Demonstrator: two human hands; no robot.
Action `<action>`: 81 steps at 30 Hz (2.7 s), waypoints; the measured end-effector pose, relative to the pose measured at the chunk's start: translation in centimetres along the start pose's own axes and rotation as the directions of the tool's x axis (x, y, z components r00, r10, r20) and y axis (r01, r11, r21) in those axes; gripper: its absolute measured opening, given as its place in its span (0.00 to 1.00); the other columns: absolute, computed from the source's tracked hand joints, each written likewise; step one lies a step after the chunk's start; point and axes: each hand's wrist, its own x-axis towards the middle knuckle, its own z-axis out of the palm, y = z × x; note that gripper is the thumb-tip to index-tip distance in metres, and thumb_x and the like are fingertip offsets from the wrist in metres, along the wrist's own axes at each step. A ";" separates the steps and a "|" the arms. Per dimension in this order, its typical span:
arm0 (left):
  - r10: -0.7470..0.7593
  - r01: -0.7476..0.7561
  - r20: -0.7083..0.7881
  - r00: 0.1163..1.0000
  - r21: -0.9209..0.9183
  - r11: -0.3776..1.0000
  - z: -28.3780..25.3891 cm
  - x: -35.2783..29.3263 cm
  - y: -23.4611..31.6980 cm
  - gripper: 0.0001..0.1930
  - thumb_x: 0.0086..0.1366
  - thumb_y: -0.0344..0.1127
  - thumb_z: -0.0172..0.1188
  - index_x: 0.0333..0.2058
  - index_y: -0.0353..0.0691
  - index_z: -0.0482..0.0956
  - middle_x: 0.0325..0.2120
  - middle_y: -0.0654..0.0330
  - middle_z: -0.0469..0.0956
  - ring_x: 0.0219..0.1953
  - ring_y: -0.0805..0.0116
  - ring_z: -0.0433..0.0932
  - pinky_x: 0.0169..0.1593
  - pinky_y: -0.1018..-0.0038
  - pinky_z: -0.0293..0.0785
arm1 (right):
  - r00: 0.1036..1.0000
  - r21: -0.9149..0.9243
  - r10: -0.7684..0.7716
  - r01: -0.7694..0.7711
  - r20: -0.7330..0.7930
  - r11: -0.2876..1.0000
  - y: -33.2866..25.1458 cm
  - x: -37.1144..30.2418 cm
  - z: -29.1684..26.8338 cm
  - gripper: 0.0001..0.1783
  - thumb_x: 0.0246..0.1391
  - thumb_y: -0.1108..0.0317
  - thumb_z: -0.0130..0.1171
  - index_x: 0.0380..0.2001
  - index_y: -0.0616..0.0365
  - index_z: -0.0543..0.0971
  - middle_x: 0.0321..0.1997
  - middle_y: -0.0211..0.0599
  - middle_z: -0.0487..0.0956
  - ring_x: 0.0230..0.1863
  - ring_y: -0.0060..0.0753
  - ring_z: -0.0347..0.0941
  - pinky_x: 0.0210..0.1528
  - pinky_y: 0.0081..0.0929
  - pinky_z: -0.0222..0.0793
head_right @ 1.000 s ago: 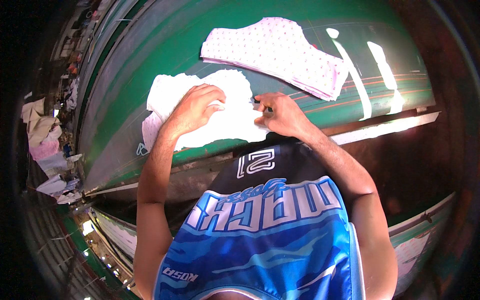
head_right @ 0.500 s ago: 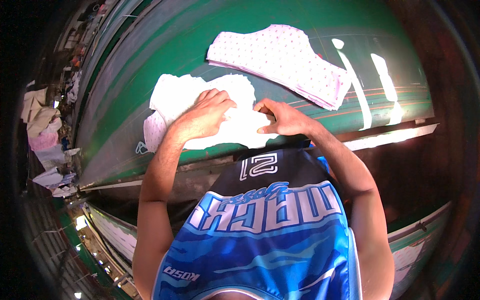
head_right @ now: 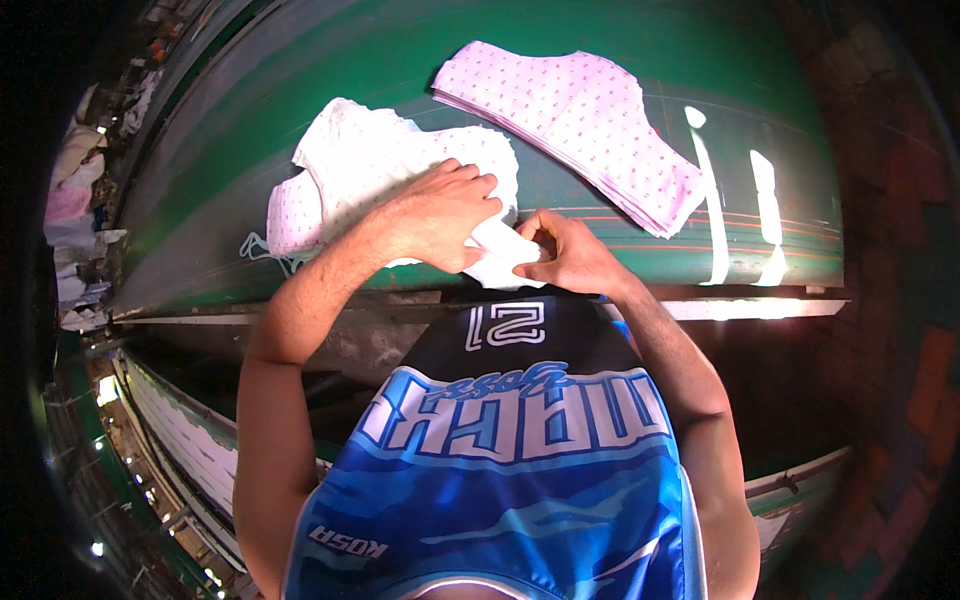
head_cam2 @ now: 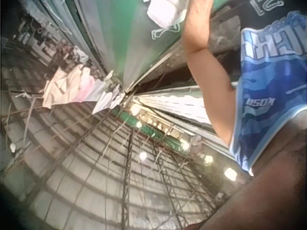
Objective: The person folds small patterned garments on a green work surface. They smooth and align each piece, then stack the folded items into a neat pile.
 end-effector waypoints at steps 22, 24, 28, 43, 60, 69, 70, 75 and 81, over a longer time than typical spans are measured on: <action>0.131 -0.115 0.033 0.991 -0.308 0.944 -1.0 0.4 -0.2 0.20 0.58 0.32 0.77 0.48 0.39 0.83 0.45 0.52 0.84 0.54 0.46 0.80 0.61 0.50 0.75 | 0.948 0.018 -0.101 0.112 -0.300 0.994 -0.3 -2.0 3.9 0.32 0.48 0.60 0.84 0.50 0.65 0.81 0.48 0.52 0.86 0.53 0.46 0.84 0.57 0.42 0.78; 0.165 -0.165 -0.020 0.986 -0.226 0.960 0.1 0.4 -0.4 0.20 0.58 0.29 0.76 0.49 0.39 0.83 0.46 0.54 0.83 0.55 0.49 0.80 0.62 0.53 0.75 | 0.935 -0.132 -0.148 0.111 -0.321 0.985 0.4 -1.9 3.8 0.31 0.48 0.60 0.84 0.50 0.65 0.81 0.49 0.54 0.86 0.54 0.50 0.84 0.58 0.44 0.78; 0.195 -0.203 -0.129 0.972 -0.053 0.978 1.3 -0.4 0.0 0.20 0.56 0.26 0.73 0.49 0.39 0.83 0.46 0.56 0.81 0.54 0.51 0.80 0.60 0.55 0.77 | 0.926 -0.364 -0.240 0.125 -0.292 0.923 0.5 -2.1 3.6 0.35 0.50 0.60 0.84 0.57 0.61 0.81 0.51 0.53 0.85 0.56 0.53 0.82 0.60 0.44 0.77; 0.442 -0.353 -0.526 0.726 0.266 0.897 7.8 -4.5 -2.8 0.11 0.60 0.31 0.68 0.41 0.39 0.86 0.46 0.61 0.83 0.54 0.62 0.82 0.67 0.54 0.78 | 0.843 -0.334 -0.477 0.388 -0.247 0.859 2.1 -1.6 4.2 0.24 0.58 0.56 0.79 0.49 0.56 0.80 0.56 0.45 0.80 0.64 0.49 0.76 0.67 0.45 0.70; 0.090 -0.106 -0.269 0.959 -0.044 0.993 2.2 -3.0 0.5 0.35 0.67 0.24 0.60 0.73 0.44 0.72 0.50 0.56 0.77 0.55 0.53 0.77 0.63 0.59 0.73 | 0.950 0.069 -0.265 0.279 -0.168 0.958 0.8 0.9 4.4 0.14 0.58 0.69 0.79 0.42 0.58 0.83 0.49 0.37 0.83 0.53 0.34 0.79 0.54 0.36 0.75; 0.181 -0.170 0.031 0.983 -0.214 0.962 -0.8 -0.5 -0.4 0.25 0.51 0.19 0.65 0.51 0.39 0.86 0.47 0.57 0.82 0.54 0.53 0.77 0.61 0.59 0.75 | 0.928 0.132 -0.313 0.343 -0.201 0.930 0.8 -2.3 5.3 0.17 0.61 0.67 0.77 0.48 0.58 0.81 0.49 0.36 0.83 0.57 0.37 0.80 0.61 0.38 0.75; 0.204 -0.191 0.043 0.978 -0.211 0.959 -0.9 -0.1 -0.7 0.21 0.50 0.21 0.67 0.46 0.39 0.86 0.46 0.57 0.82 0.54 0.53 0.77 0.59 0.59 0.75 | 0.947 0.304 -0.246 0.301 -0.207 0.904 1.3 -2.5 5.4 0.17 0.62 0.67 0.77 0.49 0.58 0.81 0.49 0.35 0.82 0.57 0.35 0.79 0.61 0.37 0.75; 0.310 -0.326 -0.101 0.945 -0.253 0.911 -0.1 1.2 -2.1 0.14 0.51 0.26 0.71 0.38 0.39 0.84 0.42 0.55 0.82 0.51 0.52 0.80 0.56 0.59 0.76 | 0.971 0.463 -0.189 0.236 -0.146 0.855 4.2 -2.5 5.1 0.28 0.60 0.68 0.78 0.58 0.59 0.76 0.59 0.35 0.77 0.62 0.29 0.74 0.64 0.37 0.72; 0.173 -0.142 0.020 0.985 -0.483 0.864 -0.2 1.8 -2.2 0.18 0.56 0.31 0.75 0.46 0.37 0.87 0.42 0.51 0.86 0.49 0.46 0.85 0.55 0.54 0.79 | 0.966 0.480 -0.211 0.258 -0.150 0.839 6.1 -1.5 5.4 0.55 0.47 0.63 0.88 0.71 0.58 0.61 0.72 0.41 0.69 0.73 0.36 0.66 0.73 0.43 0.67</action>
